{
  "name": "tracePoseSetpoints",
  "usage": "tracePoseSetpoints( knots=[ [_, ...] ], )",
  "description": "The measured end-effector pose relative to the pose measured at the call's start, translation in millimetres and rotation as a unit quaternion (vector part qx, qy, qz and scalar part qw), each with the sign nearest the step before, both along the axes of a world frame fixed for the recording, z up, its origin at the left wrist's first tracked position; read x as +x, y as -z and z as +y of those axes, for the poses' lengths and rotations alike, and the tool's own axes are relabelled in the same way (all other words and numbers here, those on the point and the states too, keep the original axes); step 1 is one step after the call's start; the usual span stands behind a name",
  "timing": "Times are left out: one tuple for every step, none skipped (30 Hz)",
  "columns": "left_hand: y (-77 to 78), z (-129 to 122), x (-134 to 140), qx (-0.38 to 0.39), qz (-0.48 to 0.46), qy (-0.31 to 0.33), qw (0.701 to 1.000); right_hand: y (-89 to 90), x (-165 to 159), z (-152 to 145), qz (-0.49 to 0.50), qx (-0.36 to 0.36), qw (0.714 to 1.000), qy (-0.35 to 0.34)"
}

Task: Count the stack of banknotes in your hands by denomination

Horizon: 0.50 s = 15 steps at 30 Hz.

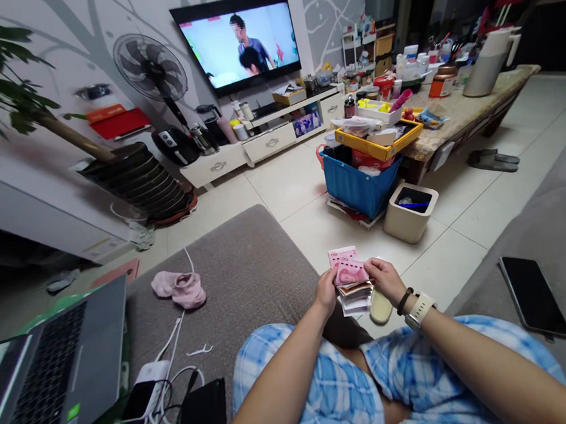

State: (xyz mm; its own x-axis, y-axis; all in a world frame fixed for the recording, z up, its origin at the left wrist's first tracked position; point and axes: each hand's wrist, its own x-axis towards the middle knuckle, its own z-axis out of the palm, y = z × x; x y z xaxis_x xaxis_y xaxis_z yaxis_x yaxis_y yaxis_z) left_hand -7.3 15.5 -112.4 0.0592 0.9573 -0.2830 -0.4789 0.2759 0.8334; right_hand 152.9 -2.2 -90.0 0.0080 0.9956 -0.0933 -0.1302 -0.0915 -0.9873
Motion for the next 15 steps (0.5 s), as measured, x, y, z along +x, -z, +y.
tracePoseSetpoints(
  knots=[
    [-4.4, -1.6, -1.5, 0.005, 0.001, 0.000, 1.000, -2.8, -1.7, -4.1, 0.001, 0.003, 1.000, -0.001],
    [-9.3, -3.3, -3.3, 0.009, 0.002, 0.000, 1.000, -6.1, -3.6, -8.5, 0.000, 0.006, 1.000, -0.001],
    [-14.6, -5.1, -5.5, 0.013, 0.002, 0.000, 1.000, -9.6, -5.8, -13.1, -0.002, 0.009, 1.000, 0.000],
    [-19.9, -7.0, -8.1, 0.017, 0.002, 0.001, 1.000, -13.2, -8.3, -17.7, -0.006, 0.015, 1.000, 0.004],
    [-25.0, -9.0, -11.1, 0.022, 0.002, 0.003, 1.000, -16.9, -11.0, -22.3, -0.007, 0.021, 1.000, 0.005],
    [-29.8, -11.1, -14.2, 0.026, 0.002, 0.007, 1.000, -20.5, -13.9, -26.8, -0.005, 0.029, 1.000, 0.005],
    [-34.3, -13.4, -17.5, 0.029, 0.002, 0.012, 1.000, -24.0, -17.0, -31.0, 0.000, 0.036, 0.999, 0.001],
    [-38.2, -15.7, -21.0, 0.032, 0.001, 0.016, 0.999, -27.4, -20.3, -35.0, 0.007, 0.044, 0.999, -0.003],
    [-41.7, -18.0, -24.5, 0.034, -0.001, 0.022, 0.999, -30.8, -23.8, -38.8, 0.013, 0.051, 0.999, -0.007],
    [-44.6, -20.4, -28.2, 0.038, -0.003, 0.026, 0.999, -34.2, -27.3, -42.3, 0.016, 0.058, 0.998, -0.011],
    [-47.1, -22.6, -31.9, 0.042, -0.006, 0.029, 0.999, -37.4, -30.9, -45.6, 0.014, 0.065, 0.998, -0.014],
    [-49.0, -24.7, -35.7, 0.048, -0.009, 0.030, 0.998, -40.5, -34.5, -48.6, 0.010, 0.071, 0.997, -0.015],
    [-50.5, -26.8, -39.3, 0.054, -0.012, 0.029, 0.998, -43.2, -38.1, -51.3, 0.006, 0.077, 0.997, -0.017],
    [-51.6, -28.7, -42.8, 0.058, -0.014, 0.026, 0.998, -45.5, -41.5, -53.7, 0.001, 0.081, 0.997, -0.019],
    [-52.4, -30.5, -46.0, 0.062, -0.017, 0.020, 0.998, -47.3, -44.6, -55.7, -0.003, 0.084, 0.996, -0.023]
  ],
)
